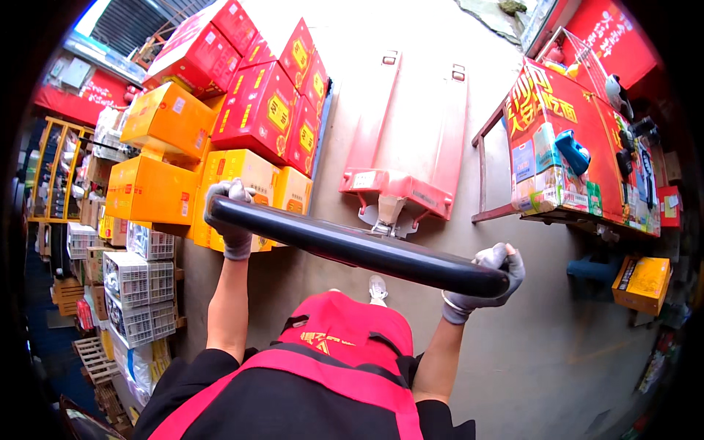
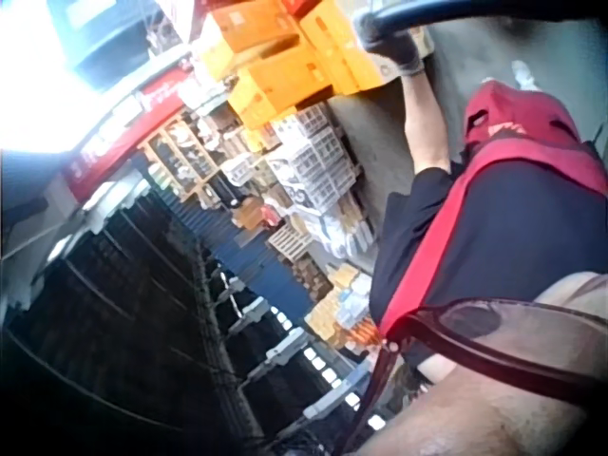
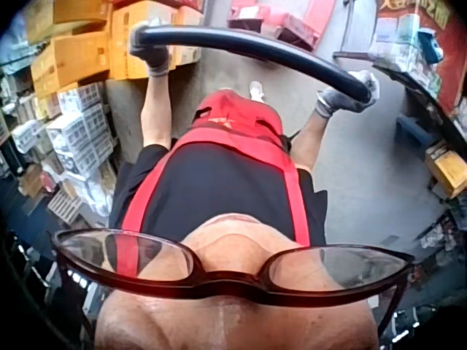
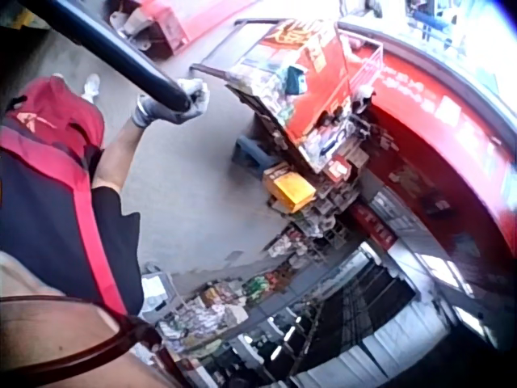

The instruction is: The person walks to a manual pallet jack, maneuvers it into position under a pallet stacked with boxes, and pulls the loaded pallet jack through a warehouse aisle.

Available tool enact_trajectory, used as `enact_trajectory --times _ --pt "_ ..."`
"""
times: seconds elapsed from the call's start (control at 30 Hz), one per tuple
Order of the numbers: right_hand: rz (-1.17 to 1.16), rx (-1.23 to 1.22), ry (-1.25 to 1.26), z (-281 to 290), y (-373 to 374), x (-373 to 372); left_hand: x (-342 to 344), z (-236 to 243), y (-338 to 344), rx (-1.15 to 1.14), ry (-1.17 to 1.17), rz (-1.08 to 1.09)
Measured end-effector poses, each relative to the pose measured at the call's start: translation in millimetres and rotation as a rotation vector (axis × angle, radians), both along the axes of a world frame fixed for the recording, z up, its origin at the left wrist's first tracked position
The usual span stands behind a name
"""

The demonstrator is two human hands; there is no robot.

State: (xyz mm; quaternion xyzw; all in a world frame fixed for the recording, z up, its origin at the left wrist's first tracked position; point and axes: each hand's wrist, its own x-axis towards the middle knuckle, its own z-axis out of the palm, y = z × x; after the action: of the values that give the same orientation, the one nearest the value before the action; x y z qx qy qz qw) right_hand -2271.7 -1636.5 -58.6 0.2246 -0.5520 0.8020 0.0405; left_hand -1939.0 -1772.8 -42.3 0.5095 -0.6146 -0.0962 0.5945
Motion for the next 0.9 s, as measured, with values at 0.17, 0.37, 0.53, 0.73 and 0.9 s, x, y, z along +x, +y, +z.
enact_trajectory --times 0.17,0.37,0.53,0.73,0.9 --pt "0.013 0.004 -0.036 5.6 -49.8 -32.6 -24.7 -1.2 -15.5 -0.084 0.035 -0.047" --pt "-0.222 0.189 0.286 -0.5 -111.1 -61.4 -49.5 12.5 -44.6 -0.118 -0.124 0.054" --pt "-0.143 0.145 0.190 -26.2 -171.7 -118.5 -65.5 16.0 -81.3 -0.142 -0.028 -0.121" --pt "0.324 -0.196 -0.155 -33.7 -246.2 -151.4 -75.4 19.1 -145.4 -0.191 -0.068 -0.230" --pt "-0.002 0.164 -0.045 -25.8 -327.0 -152.2 -80.5 8.4 -210.3 -0.195 -0.063 -0.199"
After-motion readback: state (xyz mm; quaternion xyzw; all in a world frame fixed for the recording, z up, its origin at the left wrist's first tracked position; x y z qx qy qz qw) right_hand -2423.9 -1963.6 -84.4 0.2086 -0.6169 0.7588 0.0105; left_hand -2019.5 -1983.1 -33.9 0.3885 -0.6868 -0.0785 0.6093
